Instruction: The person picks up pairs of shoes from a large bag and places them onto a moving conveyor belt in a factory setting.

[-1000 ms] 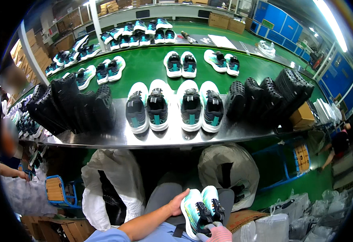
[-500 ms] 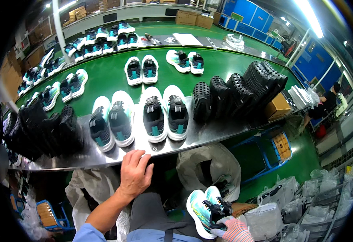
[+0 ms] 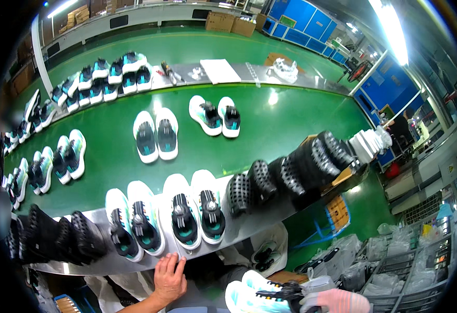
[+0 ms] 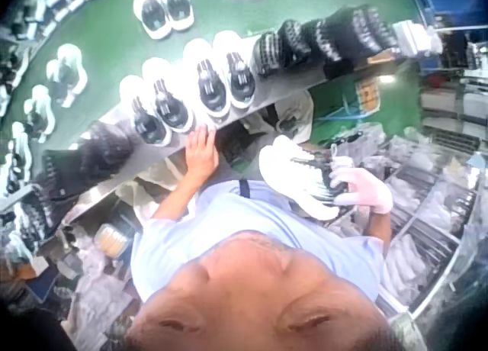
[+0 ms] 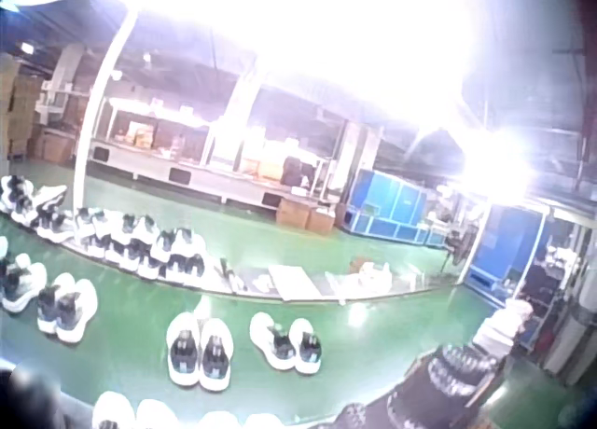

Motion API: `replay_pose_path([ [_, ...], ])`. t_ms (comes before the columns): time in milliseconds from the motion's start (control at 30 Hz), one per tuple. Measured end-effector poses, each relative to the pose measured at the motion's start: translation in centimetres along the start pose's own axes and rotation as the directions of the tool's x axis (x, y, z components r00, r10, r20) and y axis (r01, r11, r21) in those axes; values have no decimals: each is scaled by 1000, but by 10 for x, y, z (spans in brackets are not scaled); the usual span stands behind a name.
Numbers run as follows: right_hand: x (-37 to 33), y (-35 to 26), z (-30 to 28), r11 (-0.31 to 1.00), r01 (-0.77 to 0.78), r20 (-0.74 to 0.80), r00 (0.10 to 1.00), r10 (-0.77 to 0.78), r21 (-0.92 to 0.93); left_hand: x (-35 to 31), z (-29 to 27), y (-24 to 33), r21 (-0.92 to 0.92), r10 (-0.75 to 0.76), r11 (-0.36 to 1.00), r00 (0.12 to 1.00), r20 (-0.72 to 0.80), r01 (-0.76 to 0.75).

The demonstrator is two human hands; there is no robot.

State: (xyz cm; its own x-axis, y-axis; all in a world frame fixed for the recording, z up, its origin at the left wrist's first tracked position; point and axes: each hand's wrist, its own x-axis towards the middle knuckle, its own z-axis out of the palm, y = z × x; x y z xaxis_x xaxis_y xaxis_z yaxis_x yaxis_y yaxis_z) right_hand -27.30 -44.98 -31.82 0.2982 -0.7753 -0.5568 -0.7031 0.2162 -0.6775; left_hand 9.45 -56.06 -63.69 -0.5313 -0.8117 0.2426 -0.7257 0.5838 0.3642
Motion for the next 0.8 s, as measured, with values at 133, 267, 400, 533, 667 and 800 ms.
replay_pose_path([
  [133, -50, -67, -70, 999, 36, -63, 997, -35, 20, 12, -26, -3, -49, 36, 998, 991, 128, -30],
  [267, -51, -133, -115, 990, 101, -290, 955, -68, 100, 23, -36, 1, -57, 57, 997, 975, 213, -46],
  [400, 5, -183, -169, 980, 121, -482, 857, -183, -158, 31, -32, 13, -46, 82, 996, 960, 266, -72],
  [533, 126, -172, -246, 983, 70, -503, 851, -148, -171, 22, -41, 3, 20, -51, 999, 956, 289, 47],
  [667, 240, -120, -328, 894, -258, -517, 855, 35, -367, 24, -32, 11, -39, -102, 992, 944, 315, 120],
  [800, 351, -12, -398, 772, -441, -498, 846, 189, -457, 25, -25, 19, -12, -160, 984, 908, 388, 179],
])
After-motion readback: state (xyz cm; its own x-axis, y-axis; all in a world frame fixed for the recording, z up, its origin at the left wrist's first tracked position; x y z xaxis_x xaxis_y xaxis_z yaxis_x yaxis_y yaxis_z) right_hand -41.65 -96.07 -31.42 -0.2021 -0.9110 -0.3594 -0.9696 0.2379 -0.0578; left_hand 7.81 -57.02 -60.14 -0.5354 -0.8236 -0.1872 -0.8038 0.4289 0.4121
